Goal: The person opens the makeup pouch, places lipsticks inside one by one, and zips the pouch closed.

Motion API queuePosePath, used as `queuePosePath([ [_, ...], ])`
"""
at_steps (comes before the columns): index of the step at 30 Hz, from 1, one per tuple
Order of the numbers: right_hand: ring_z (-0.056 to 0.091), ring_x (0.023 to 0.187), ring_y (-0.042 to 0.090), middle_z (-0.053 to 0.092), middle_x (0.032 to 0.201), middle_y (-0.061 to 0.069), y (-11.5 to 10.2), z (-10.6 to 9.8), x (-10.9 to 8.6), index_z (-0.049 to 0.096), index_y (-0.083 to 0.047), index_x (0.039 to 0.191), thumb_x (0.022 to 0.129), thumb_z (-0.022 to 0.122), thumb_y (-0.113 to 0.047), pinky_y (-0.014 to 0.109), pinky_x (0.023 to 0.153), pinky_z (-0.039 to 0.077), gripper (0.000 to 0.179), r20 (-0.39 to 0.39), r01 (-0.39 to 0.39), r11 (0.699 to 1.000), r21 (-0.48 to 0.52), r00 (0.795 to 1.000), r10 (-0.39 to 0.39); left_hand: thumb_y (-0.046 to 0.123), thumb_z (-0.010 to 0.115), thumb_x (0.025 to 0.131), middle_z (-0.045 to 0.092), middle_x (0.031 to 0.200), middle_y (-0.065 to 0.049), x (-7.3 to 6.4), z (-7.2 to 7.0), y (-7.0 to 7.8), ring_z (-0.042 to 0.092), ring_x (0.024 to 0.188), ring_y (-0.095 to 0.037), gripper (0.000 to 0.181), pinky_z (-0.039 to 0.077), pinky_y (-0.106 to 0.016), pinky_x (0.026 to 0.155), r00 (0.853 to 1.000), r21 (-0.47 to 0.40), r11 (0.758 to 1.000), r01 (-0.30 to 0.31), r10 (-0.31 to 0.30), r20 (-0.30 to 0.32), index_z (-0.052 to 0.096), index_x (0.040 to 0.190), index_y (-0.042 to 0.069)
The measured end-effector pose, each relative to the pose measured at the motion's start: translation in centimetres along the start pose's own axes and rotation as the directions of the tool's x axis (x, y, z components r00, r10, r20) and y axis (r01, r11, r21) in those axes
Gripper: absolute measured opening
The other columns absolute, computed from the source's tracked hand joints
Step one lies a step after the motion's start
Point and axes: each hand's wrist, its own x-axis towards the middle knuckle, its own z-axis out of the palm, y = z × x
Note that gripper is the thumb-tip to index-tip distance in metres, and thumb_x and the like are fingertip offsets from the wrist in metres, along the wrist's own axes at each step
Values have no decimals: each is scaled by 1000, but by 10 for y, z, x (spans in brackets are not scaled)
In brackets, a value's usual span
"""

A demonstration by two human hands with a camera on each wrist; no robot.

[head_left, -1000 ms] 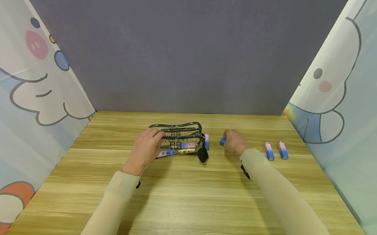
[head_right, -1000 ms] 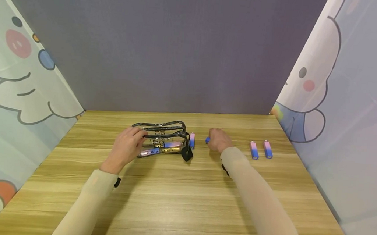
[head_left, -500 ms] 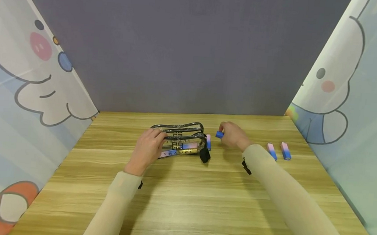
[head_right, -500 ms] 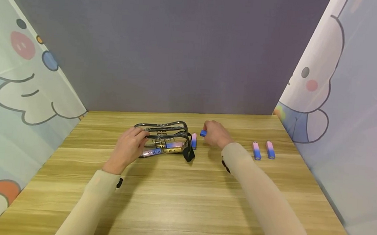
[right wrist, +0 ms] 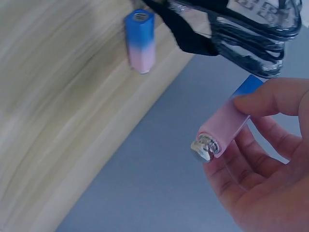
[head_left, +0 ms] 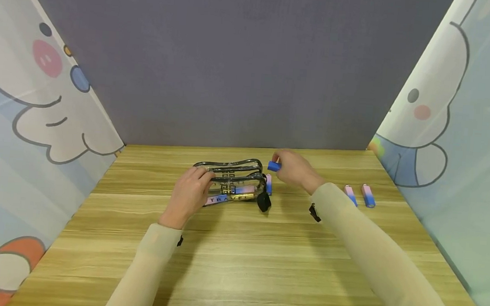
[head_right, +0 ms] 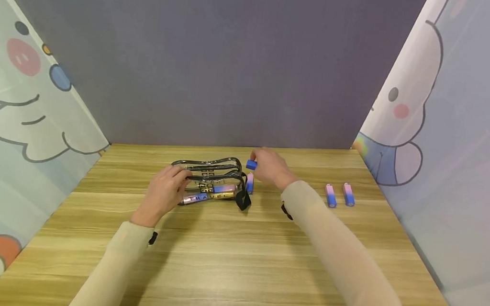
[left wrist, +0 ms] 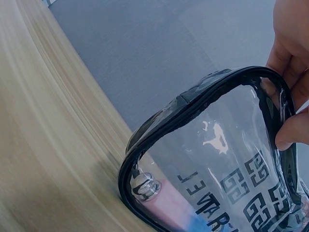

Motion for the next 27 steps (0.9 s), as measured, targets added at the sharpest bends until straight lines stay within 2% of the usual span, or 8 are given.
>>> queuePosePath([
  [12, 59, 98, 26, 60, 108, 8, -26, -12, -4, 65, -5, 123, 89, 61, 0, 43, 87, 53, 35, -22, 99, 995, -21, 995, -100, -1, 82, 83, 68, 92, -13, 1, 0, 1, 63, 83, -29, 20, 57, -41, 77, 1000, -21, 1000, -5, 5, -20, 73, 101, 0],
  [21, 57, 97, 24, 59, 107, 6, -44, -10, 0, 65, -7, 124, 91, 61, -2, 39, 84, 53, 33, -35, 159, 986, -45, 986, -161, 0, 80, 86, 68, 91, -13, -1, -2, 0, 63, 82, -30, 16, 57, -41, 76, 1000, -25, 1000, 0, 0, -21, 73, 100, 0],
  [27, 57, 103, 24, 59, 112, 5, -55, -10, 0, 64, -8, 126, 93, 60, -4, 39, 89, 53, 33, -33, 188, 980, -60, 981, -190, 0, 79, 87, 69, 92, -12, 0, -2, -1, 63, 82, -29, 15, 56, -40, 76, 1000, -26, 1000, 0, 0, -13, 73, 101, 0],
])
